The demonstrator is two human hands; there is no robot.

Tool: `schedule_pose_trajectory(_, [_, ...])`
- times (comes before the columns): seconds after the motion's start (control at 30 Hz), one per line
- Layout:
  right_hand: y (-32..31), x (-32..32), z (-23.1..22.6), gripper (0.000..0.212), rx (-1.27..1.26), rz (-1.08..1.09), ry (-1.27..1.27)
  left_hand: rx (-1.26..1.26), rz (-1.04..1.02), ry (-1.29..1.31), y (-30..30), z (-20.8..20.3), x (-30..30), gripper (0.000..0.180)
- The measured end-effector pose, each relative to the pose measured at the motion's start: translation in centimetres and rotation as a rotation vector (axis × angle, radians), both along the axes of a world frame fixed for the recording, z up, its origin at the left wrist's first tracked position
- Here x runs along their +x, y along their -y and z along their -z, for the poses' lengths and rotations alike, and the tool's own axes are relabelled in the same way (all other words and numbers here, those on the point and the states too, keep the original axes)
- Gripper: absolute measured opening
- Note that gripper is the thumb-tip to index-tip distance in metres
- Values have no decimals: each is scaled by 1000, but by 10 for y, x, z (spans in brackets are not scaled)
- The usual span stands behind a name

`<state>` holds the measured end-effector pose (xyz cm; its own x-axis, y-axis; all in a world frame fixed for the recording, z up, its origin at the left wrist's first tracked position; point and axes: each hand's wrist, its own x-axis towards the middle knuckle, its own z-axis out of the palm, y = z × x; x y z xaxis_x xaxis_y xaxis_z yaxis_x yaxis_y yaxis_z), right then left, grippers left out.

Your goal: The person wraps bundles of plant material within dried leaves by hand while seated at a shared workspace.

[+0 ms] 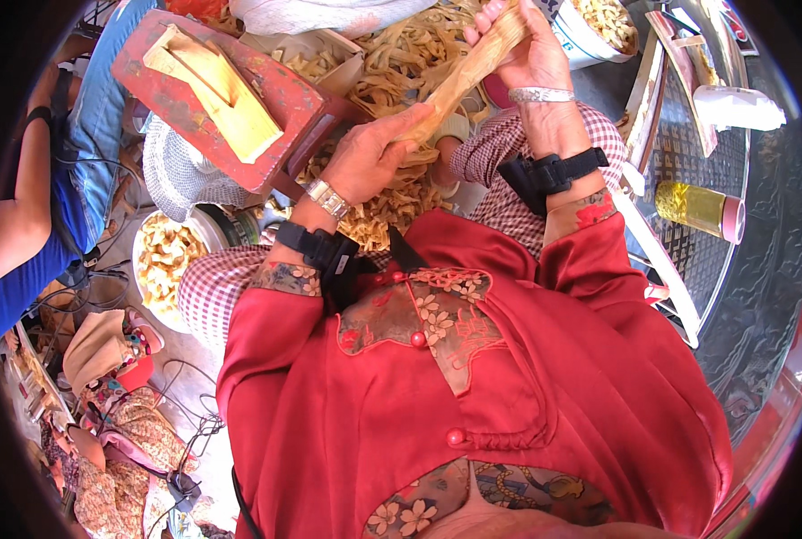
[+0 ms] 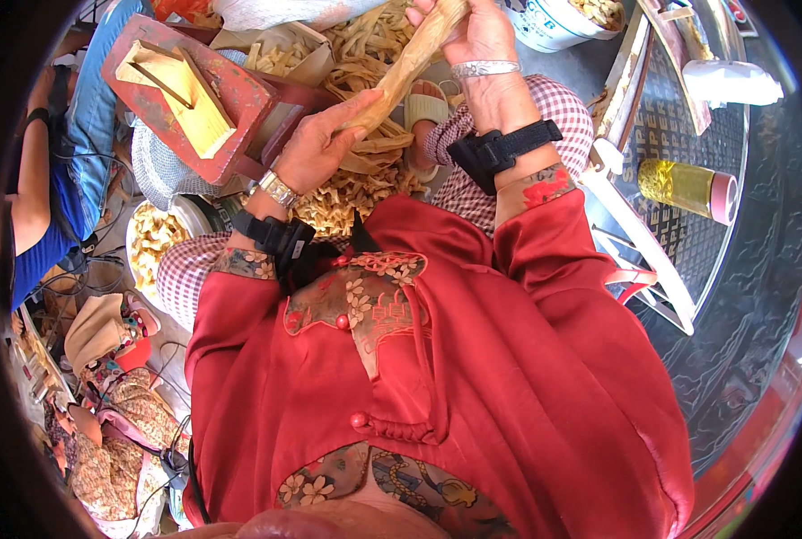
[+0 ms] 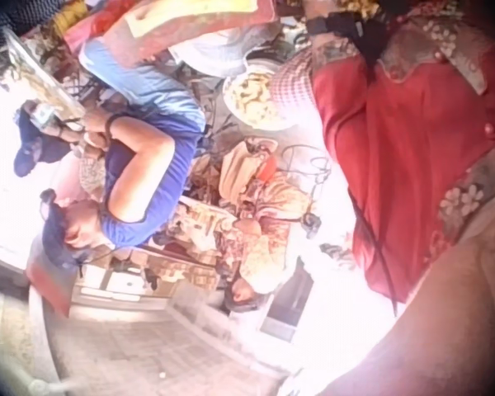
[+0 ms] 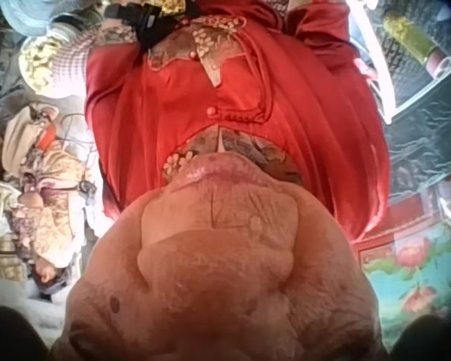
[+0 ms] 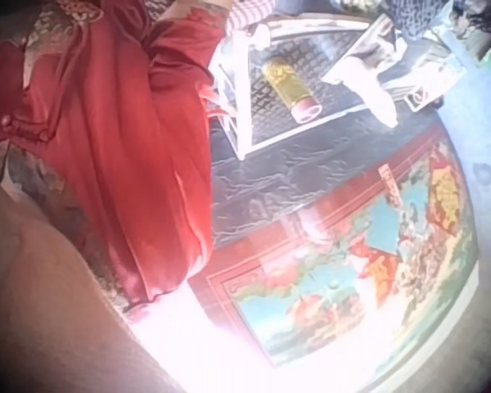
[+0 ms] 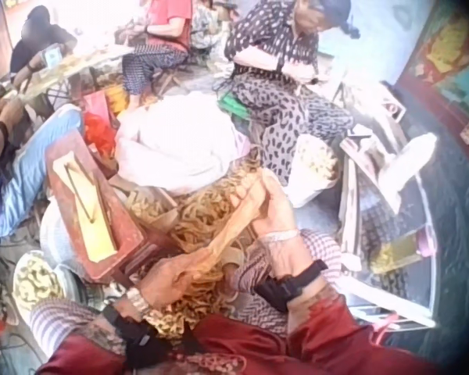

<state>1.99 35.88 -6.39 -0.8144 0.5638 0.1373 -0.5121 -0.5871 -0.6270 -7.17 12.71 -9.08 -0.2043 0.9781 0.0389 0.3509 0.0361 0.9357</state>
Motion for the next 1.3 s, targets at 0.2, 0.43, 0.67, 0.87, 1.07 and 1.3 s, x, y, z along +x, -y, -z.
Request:
schedule_pose_trajectory(0.2, [4, -2, -17, 17, -84, 79, 25, 22, -88, -71, -2, 6, -3, 50])
schedule_pose_trajectory(0.43, [2, -10, -37, 17, -42, 9, -129, 241, -199, -281, -7, 9, -8, 54])
schedule_pose_trajectory(0.67, [7, -10, -43, 18, 256, 120, 72, 195, -234, -403, -11, 25, 4, 55])
schedule_pose_trajectory(0.87, [59, -21, 15, 23, 719, 434, 847, 61, -216, -65, -6, 30, 7, 50])
schedule_pose_trajectory(1.07, [60, -19, 202, 31, 1526, -211, 1354, -334, 326, -548, 11, 16, 49, 37])
schedule_pose_trajectory(1.3, [147, 17, 175, 38, 1642, -1037, 1181, -410, 348, -757, 32, 29, 46, 23])
